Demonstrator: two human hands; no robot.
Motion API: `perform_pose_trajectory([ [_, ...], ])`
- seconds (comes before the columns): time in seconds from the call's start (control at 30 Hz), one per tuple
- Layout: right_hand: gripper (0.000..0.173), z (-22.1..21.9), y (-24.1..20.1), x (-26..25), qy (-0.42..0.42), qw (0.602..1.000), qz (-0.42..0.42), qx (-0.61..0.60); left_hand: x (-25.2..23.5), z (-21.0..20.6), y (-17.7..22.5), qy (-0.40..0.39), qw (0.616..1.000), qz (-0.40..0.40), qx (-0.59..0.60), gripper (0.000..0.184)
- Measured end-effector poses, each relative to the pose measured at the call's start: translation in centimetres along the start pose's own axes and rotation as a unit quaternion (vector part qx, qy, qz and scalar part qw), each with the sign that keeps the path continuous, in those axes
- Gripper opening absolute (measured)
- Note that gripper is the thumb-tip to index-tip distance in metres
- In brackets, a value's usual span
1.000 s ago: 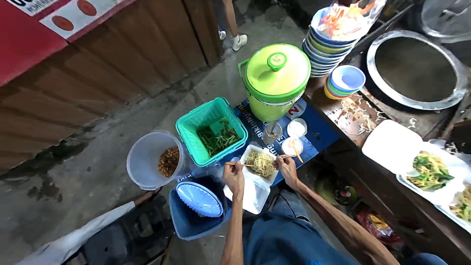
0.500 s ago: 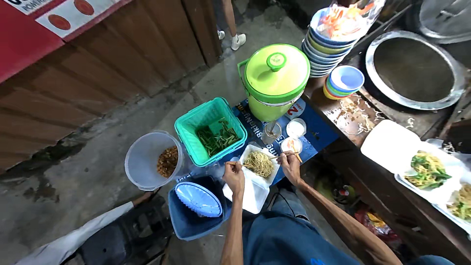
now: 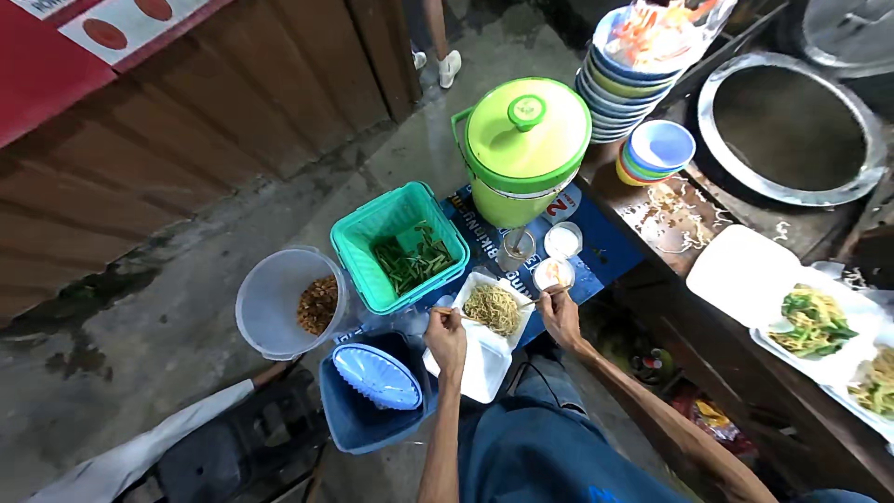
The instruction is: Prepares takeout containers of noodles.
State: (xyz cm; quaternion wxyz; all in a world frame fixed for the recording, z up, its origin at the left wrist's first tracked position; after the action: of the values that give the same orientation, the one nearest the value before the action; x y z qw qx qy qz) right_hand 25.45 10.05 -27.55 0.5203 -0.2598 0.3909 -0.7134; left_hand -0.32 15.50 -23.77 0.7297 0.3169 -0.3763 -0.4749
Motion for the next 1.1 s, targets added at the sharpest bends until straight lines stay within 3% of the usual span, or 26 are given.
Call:
perform_pose_trajectory([
  [0.13,0.021,-1.1,0.8,0.2,0.031,0.972,-0.16,-0.171,-0.5,-1.8,-1.5,-0.037,0.996,0.06,0.056,0.018],
  [0.2,0.017,-0.5,-0.4,0.1,0.06,0.951,-0.179,-0.244,0.0,-0.3,-0.5,-0.022,0.992,0.067,0.107,0.018],
  [0.3,0.015,0.1,-2.0,0.1,0.083,0.957,-0.082,-0.267,0.6,2.1,0.7,0.019,0.992,0.037,0.123,0.018],
  [0.43,0.024,0.4,-3.1,-0.3,0.077,0.986,0.106,-0.103,0.4,2.0,0.4,0.067,0.996,-0.012,0.058,0.017],
  [0.5,0.025,-0.7,-2.7,-0.4,0.059,0.989,0.129,-0.042,0.0,0.9,-0.4,0.065,0.997,-0.009,0.039,0.016],
  [0.6,0.025,-3.0,-0.5,-0.7,0.053,0.992,-0.012,-0.116,-1.0,-0.7,-1.6,0.056,0.996,0.017,0.069,0.016],
  [0.67,0.019,-3.8,0.4,-0.9,0.072,0.963,-0.124,-0.23,-1.5,-0.8,-1.9,0.047,0.99,0.044,0.123,0.016],
  [0.77,0.018,-2.8,-0.4,-1.3,0.078,0.928,-0.174,-0.32,-1.2,0.1,-0.5,0.03,0.978,0.077,0.193,0.016],
  [0.9,0.014,-0.1,-2.6,-0.7,0.056,0.952,-0.036,-0.299,0.6,2.3,1.9,0.012,0.973,0.068,0.218,0.015],
  [1.0,0.022,1.6,-2.8,0.2,0.003,0.985,0.121,-0.123,1.2,3.0,1.7,0.025,0.986,0.019,0.163,0.018],
  [1.1,0.025,2.1,-2.4,0.3,0.024,0.986,0.165,-0.01,0.8,2.5,1.0,0.057,0.994,-0.009,0.088,0.017],
])
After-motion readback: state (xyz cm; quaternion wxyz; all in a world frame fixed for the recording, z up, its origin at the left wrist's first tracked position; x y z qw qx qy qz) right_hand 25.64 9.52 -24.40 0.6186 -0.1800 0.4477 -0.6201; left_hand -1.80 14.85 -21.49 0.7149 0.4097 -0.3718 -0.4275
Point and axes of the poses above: each hand's wrist, its own x-axis away from the middle knuckle, its own z-axis out of the back of the hand, y = z × x, the point moved 5 cm from there along -x, towards the middle knuckle, and after that the axes turned 14 degrees about z, right-handed, at the moved point
